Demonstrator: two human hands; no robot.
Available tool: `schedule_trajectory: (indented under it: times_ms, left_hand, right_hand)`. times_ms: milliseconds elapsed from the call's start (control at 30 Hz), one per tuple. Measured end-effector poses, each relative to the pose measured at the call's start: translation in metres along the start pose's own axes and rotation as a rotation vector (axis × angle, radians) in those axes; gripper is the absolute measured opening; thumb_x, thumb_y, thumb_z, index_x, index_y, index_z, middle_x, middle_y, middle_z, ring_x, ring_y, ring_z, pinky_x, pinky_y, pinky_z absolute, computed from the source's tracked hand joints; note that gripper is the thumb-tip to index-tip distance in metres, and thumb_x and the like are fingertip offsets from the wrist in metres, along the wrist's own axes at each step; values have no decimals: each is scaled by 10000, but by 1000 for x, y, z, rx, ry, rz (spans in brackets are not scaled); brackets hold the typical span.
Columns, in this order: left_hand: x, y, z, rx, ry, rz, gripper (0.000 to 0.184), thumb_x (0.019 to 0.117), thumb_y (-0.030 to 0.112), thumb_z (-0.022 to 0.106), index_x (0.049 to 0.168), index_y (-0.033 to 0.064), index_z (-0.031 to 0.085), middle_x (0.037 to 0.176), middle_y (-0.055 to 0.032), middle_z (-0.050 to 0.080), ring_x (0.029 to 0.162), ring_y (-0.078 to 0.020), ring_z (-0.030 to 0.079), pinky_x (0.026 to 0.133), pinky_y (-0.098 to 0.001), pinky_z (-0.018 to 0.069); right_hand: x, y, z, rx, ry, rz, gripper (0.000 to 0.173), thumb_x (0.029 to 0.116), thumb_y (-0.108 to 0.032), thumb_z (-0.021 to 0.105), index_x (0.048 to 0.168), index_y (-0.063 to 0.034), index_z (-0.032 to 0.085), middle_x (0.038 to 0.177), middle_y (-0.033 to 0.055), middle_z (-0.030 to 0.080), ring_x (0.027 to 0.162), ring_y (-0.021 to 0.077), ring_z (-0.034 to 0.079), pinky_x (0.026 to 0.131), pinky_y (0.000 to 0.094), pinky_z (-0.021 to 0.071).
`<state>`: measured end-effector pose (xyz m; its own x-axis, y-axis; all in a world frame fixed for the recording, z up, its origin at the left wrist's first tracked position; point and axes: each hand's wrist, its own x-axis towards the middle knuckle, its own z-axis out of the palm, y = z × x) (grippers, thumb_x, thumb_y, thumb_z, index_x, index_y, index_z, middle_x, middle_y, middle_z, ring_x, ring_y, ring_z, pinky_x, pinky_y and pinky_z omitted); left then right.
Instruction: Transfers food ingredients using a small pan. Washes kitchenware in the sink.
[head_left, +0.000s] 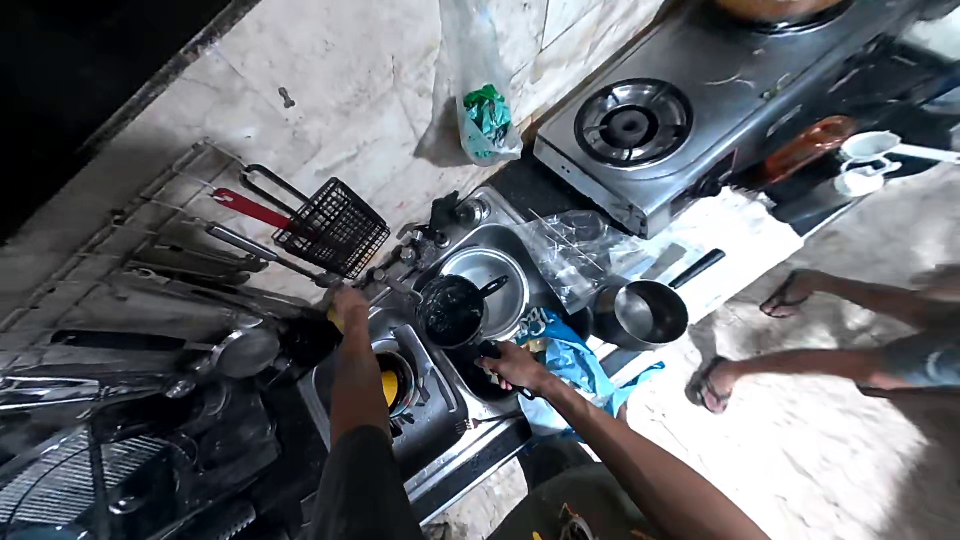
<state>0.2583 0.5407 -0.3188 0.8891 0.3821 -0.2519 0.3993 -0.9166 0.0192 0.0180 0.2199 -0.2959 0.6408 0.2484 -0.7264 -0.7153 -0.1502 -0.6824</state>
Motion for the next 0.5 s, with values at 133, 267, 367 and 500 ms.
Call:
schedule_trajectory:
  times_ms: [133,267,367,500]
  left_hand:
    - [12,-2,-5,-208,17,-145,560,951,355,678,1338,-37,584,1365,-308,574,1274,-463,562,1033,-646,466]
    - [15,-4,-10,-309,32,-203,591,916,372,725,1325,-34,595,1321,-304,604,1239,-458,583,1016,-650,469]
    - [16,-5,-13,-334,45,-203,610,890,342,757,1323,-55,595,1347,-317,585,1281,-466,552,1059,-647,439]
    - [19,-9,-9,-361,54,-197,583,883,343,762,1304,-33,615,1326,-303,602,1260,-459,566,1044,-659,442]
  right_hand:
    - [0,-3,3,-90,62,-3,360,969,-429,681,1052,-81,649,676,39,623,486,143,592,521,326,552]
    - [4,-4,5,-177,117,-2,398,965,-465,662,1082,-85,667,746,60,655,538,170,620,576,378,570]
    - [10,-3,6,-179,115,-9,403,961,-475,655,1071,-88,666,738,61,651,528,167,619,562,378,570]
    - [14,-5,8,-156,119,1,401,959,-479,658,1036,-86,668,714,55,648,520,162,617,554,367,567]
